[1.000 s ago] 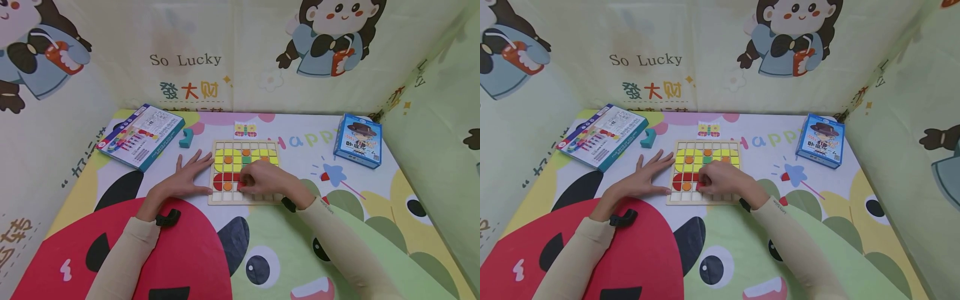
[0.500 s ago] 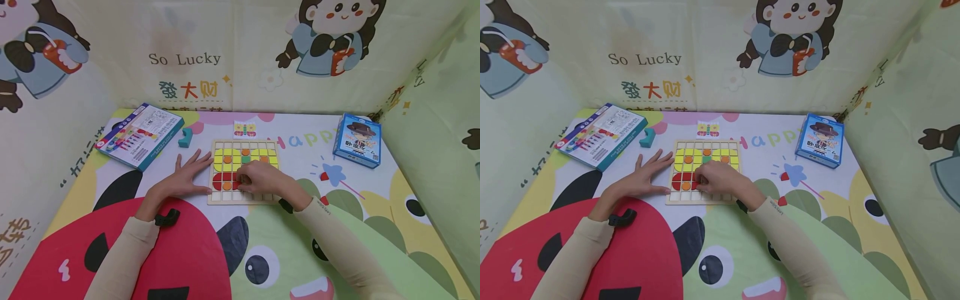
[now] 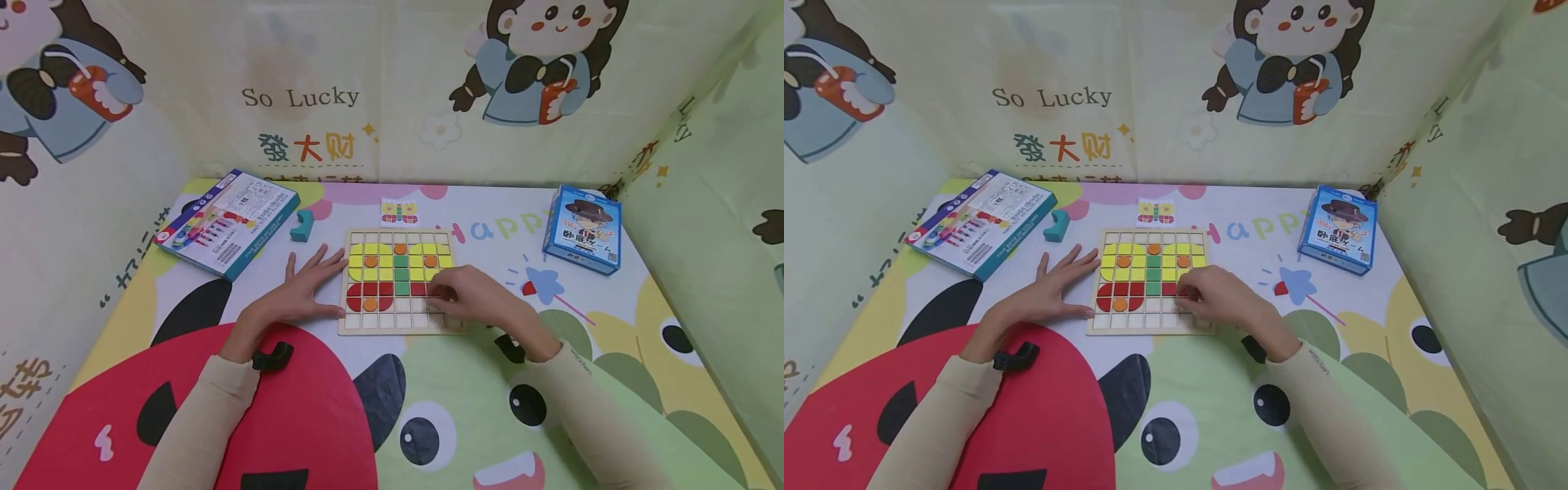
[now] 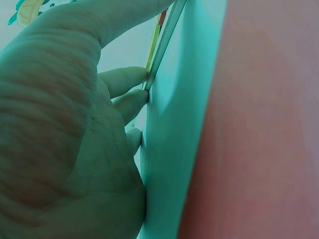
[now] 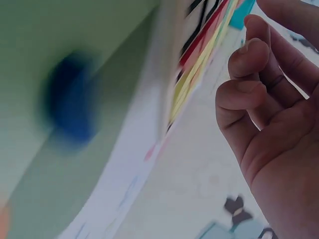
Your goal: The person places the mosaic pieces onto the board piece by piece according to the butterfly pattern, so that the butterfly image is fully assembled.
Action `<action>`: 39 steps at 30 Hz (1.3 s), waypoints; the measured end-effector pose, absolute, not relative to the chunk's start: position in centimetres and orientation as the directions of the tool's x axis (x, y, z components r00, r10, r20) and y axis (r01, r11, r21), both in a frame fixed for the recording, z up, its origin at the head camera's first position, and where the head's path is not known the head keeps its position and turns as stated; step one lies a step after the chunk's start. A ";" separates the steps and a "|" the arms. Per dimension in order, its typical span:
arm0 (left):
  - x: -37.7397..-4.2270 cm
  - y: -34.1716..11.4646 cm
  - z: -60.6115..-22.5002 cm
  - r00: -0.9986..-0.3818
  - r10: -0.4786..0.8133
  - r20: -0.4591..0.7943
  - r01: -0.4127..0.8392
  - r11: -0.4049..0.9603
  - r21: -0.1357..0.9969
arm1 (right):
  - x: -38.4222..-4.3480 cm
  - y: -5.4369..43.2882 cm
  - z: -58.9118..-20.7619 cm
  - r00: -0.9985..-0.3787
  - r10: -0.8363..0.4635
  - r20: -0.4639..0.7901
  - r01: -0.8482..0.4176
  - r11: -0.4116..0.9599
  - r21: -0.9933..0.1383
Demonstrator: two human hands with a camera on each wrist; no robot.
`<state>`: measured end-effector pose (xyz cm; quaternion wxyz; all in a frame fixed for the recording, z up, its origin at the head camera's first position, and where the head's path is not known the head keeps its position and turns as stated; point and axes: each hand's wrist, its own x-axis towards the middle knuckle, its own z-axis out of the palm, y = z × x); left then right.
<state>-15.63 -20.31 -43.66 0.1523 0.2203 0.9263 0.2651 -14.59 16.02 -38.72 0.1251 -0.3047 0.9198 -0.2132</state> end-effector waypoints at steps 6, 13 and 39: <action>-15.6 -20.3 -43.6 -0.857 0.485 -0.173 0.324 0.769 0.551 | -13.4 21.1 -39.0 -0.811 -0.572 -0.118 -0.449 0.740 -0.501; -15.4 -20.2 -43.4 -0.858 0.481 -0.179 0.316 0.770 0.554 | -12.4 25.8 -39.4 -0.791 -0.594 -0.144 -0.454 0.729 -0.513; -15.5 -20.1 -43.3 -0.857 0.479 -0.189 0.310 0.773 0.553 | -12.4 26.5 -40.4 -0.781 -0.612 -0.128 -0.474 0.713 -0.517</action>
